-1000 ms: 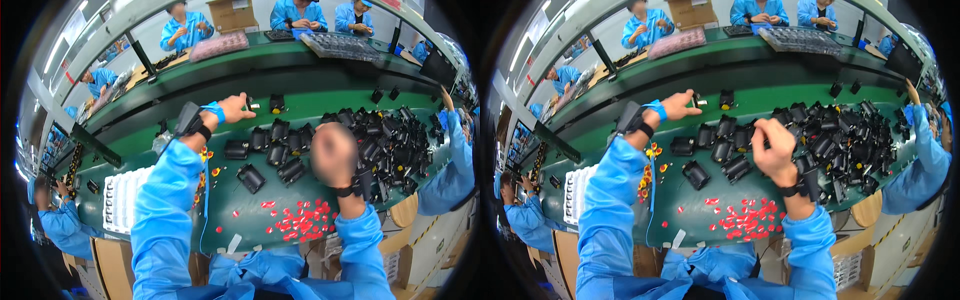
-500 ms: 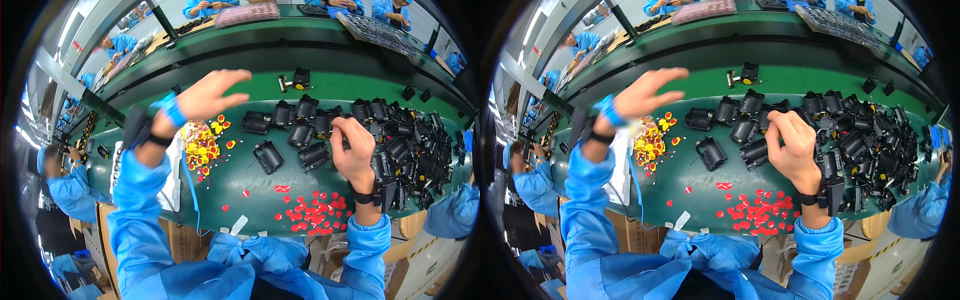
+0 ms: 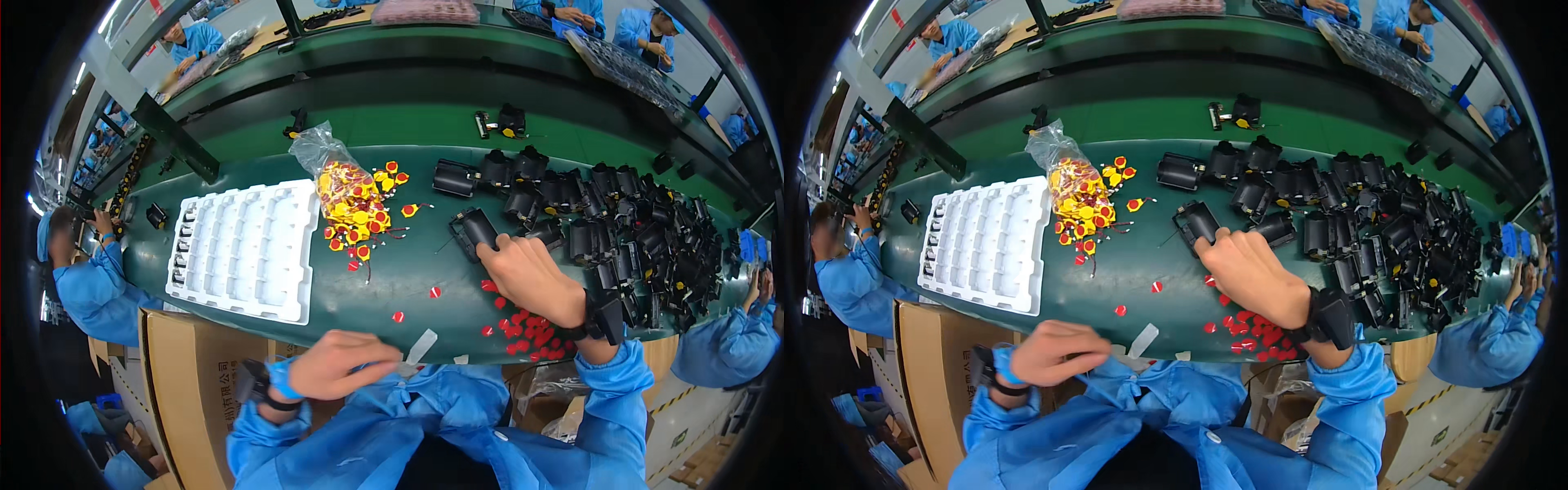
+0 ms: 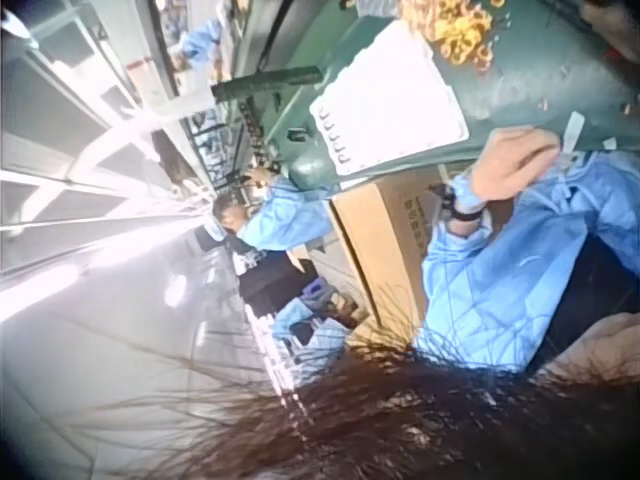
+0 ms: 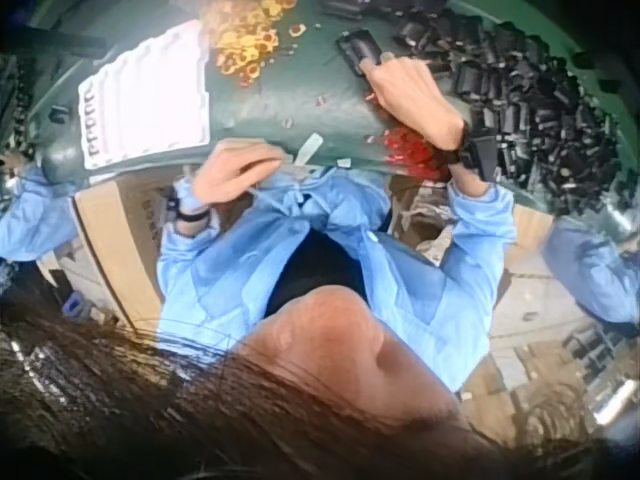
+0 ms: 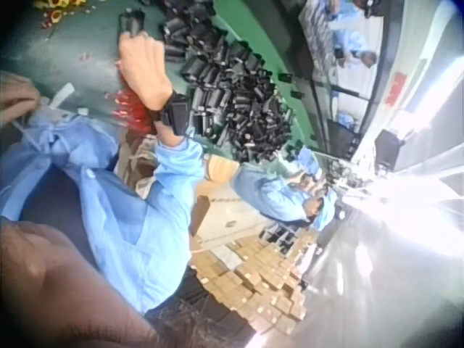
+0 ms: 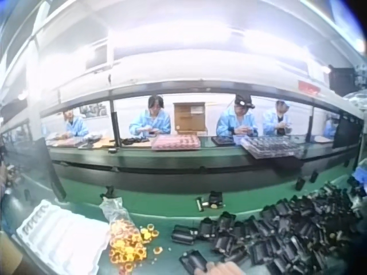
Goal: Assembling electronic parts into plastic casings on a factory assembly line.
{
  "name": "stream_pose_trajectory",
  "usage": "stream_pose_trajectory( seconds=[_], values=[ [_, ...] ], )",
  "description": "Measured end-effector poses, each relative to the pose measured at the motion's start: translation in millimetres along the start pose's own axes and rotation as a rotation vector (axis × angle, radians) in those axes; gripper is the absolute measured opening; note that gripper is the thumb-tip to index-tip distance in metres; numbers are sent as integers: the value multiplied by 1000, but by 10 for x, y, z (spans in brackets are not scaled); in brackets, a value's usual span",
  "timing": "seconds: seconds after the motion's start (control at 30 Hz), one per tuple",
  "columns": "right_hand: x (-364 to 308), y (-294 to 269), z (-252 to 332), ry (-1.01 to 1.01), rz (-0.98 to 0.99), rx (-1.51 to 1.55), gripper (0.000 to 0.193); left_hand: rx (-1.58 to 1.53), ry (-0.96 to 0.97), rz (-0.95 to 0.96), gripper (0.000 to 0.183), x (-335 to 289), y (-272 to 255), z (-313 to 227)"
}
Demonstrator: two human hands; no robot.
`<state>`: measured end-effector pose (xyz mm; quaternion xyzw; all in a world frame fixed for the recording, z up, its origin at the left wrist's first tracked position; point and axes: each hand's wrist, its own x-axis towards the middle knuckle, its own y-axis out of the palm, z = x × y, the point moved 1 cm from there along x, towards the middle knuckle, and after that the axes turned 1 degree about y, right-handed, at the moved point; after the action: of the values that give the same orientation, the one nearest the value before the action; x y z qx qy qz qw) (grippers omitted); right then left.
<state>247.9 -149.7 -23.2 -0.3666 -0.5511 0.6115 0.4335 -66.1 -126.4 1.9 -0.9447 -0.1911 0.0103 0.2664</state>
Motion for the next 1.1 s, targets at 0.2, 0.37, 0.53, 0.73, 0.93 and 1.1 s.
stream_pose_trajectory(
  seconds=[0.2,0.37,0.53,0.73,0.93,1.1],
  values=[
    [-189,-187,493,-330,-334,-32,37,-244,-245,-463,17,34,228,261],
    [-219,-140,612,-289,-366,281,33,-436,-93,-479,33,262,223,329],
    [144,-178,382,-296,-219,353,31,-1,136,-488,44,432,345,296],
    [568,-112,-59,-185,-38,200,36,442,176,-521,33,303,262,293],
    [920,-229,206,-221,-295,39,19,450,88,-743,16,20,85,403],
    [1397,108,213,-151,65,-79,13,362,169,-611,11,130,207,398]
  ],
)
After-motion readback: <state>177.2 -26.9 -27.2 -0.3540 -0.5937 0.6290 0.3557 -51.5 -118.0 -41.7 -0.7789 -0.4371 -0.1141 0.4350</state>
